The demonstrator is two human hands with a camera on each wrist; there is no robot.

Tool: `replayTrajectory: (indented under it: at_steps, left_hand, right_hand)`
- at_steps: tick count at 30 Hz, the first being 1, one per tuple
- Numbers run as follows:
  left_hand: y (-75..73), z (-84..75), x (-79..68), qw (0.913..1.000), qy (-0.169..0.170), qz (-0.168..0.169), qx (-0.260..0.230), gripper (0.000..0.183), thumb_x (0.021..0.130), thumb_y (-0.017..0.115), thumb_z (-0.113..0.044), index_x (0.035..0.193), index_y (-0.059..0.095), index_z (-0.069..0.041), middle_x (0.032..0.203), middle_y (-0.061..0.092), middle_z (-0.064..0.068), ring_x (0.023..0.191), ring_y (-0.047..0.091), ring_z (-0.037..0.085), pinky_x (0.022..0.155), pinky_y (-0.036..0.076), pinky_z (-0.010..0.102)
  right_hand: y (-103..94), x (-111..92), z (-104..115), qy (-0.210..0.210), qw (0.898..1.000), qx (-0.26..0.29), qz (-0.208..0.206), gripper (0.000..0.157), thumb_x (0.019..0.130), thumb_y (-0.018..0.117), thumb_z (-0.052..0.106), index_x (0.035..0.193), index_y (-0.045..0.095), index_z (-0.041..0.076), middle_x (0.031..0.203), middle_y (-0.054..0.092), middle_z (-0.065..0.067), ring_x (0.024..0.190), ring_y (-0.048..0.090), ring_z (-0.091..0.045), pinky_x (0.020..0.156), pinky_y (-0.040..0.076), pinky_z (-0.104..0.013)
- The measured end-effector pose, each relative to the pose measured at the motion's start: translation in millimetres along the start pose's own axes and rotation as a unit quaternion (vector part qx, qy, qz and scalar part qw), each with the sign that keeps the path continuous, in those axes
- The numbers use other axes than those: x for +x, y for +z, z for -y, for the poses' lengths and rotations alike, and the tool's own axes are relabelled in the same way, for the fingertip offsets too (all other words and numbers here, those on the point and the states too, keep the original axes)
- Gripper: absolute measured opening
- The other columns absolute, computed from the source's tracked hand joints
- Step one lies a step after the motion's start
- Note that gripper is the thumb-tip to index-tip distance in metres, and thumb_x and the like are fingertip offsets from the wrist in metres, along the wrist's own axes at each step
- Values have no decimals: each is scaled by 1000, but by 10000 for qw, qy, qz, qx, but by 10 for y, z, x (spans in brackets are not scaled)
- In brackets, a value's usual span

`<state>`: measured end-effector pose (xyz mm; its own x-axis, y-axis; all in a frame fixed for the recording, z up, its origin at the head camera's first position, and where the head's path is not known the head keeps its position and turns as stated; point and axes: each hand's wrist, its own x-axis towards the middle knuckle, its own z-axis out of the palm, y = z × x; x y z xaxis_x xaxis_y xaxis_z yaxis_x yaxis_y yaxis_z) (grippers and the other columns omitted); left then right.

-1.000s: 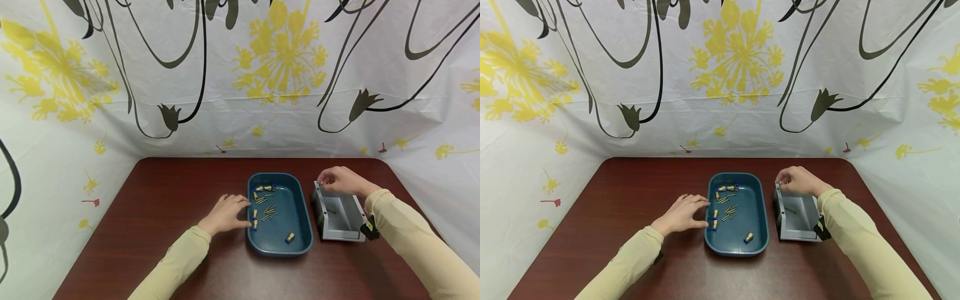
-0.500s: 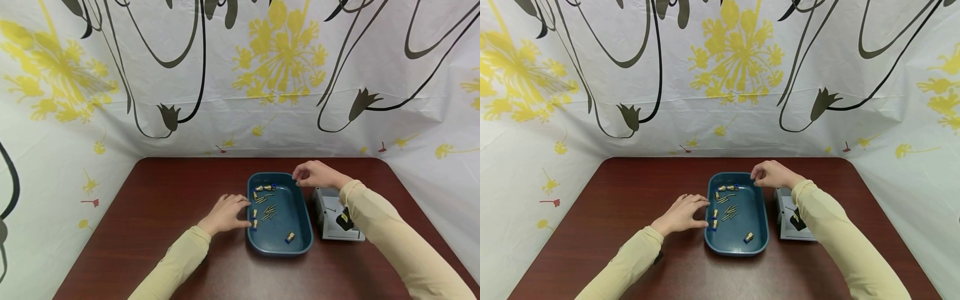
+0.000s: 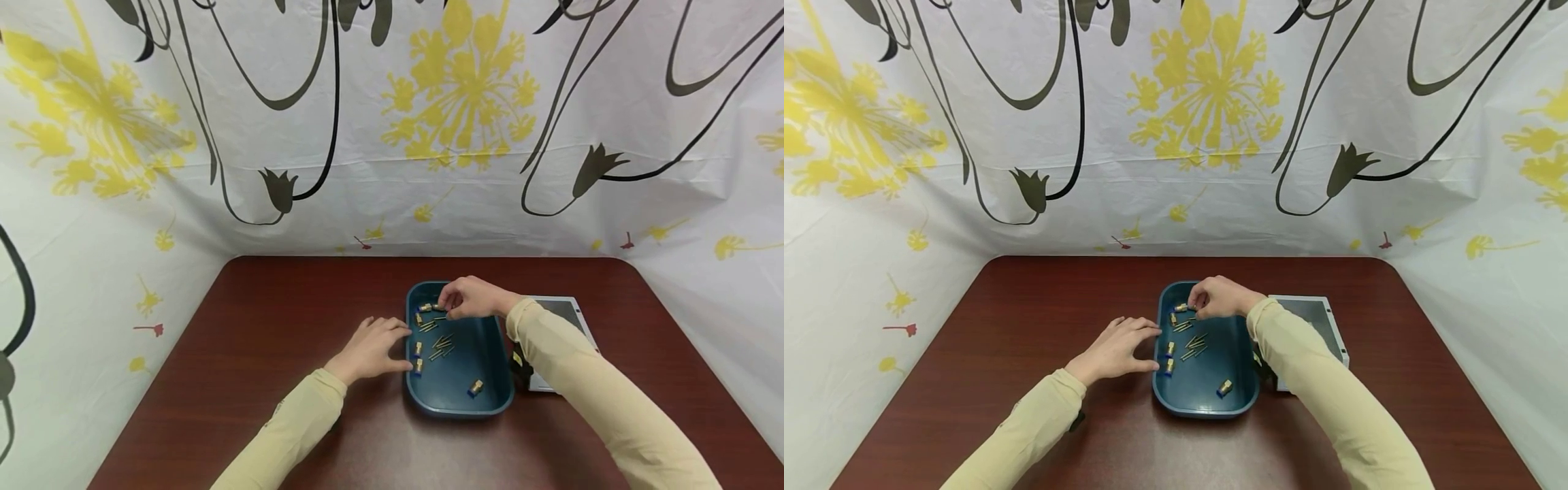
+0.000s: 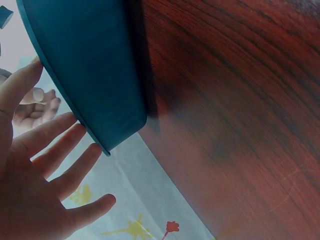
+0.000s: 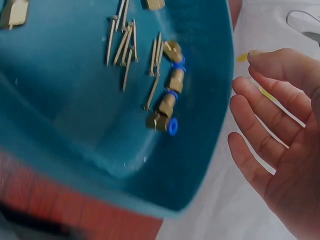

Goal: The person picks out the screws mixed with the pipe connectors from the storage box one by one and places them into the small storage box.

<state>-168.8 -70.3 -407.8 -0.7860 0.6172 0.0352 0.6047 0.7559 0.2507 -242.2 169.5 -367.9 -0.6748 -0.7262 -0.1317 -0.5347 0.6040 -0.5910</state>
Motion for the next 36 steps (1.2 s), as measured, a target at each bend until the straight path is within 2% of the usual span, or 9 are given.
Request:
replayTrajectory:
  at_steps: [2,9,13,21,36]
  left_hand:
    - [4,-1,5,10000,-7,12,7,60,73,65,-48,119,56,-12,117,51,0,108,44,18,94,26,47]
    - [6,-3,14,10000,-11,5,10,59,73,66,-48,119,56,-12,117,51,0,107,44,17,93,26,46]
    - [4,-3,17,10000,-2,0,29,58,73,65,-48,119,56,-13,117,51,0,108,44,17,94,27,46]
    - [2,-9,15,10000,11,4,27,59,74,65,-48,120,56,-13,118,50,0,108,44,16,94,27,46]
    - [16,11,10,10000,2,-9,-3,59,74,65,-48,120,55,-14,118,50,-1,109,43,16,94,26,45]
  right_hand:
    - [50,43,6,2,10000,-17,24,17,79,63,8,96,62,10,88,58,3,80,54,-10,71,45,-27]
    - [181,160,6,-37,9998,80,153,20,78,61,3,98,61,3,93,60,-11,81,55,-13,73,45,-28]
    - [258,206,-34,194,9992,187,289,21,79,60,1,100,60,-1,94,59,-12,82,55,-14,73,45,-29]
    - [441,231,-207,888,9950,241,382,18,77,63,-2,93,62,3,87,59,-5,78,53,-12,69,44,-28]
    - [609,246,-283,945,9955,100,37,16,72,66,-2,85,63,8,77,56,3,72,52,-10,65,44,-27]
